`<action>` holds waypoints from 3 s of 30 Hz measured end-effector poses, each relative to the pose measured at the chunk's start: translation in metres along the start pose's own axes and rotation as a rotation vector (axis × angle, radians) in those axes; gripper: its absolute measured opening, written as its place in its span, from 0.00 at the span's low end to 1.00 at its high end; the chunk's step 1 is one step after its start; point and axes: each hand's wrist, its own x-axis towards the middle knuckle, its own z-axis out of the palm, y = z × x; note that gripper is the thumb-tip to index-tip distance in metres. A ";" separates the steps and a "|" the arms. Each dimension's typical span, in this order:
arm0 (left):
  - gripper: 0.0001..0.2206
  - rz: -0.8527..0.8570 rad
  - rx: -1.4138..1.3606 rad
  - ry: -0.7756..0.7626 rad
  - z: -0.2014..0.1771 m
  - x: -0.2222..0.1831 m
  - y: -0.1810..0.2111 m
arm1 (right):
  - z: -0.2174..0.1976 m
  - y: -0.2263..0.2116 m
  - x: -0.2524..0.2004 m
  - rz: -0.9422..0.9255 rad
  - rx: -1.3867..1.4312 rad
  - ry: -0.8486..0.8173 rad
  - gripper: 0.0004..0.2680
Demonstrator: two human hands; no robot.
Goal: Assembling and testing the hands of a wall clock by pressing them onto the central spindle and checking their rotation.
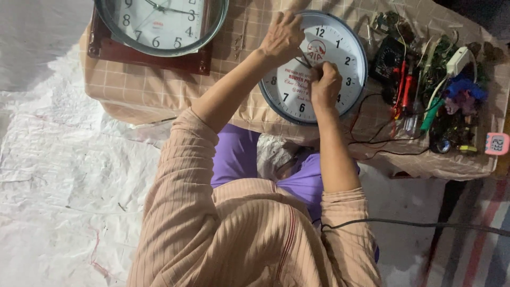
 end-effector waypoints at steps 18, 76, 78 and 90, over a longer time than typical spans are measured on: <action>0.16 0.012 -0.162 -0.066 0.004 0.022 0.011 | 0.008 -0.009 -0.002 0.001 -0.006 0.107 0.03; 0.28 -1.001 -1.710 0.526 -0.047 -0.114 0.055 | -0.064 0.028 -0.057 0.220 -0.050 0.092 0.18; 0.29 -1.142 -1.621 0.425 -0.049 -0.111 0.054 | -0.064 0.027 -0.056 0.212 -0.141 0.098 0.17; 0.29 -1.156 -1.237 0.323 -0.059 -0.128 0.058 | -0.049 0.072 -0.063 0.219 -0.248 0.095 0.11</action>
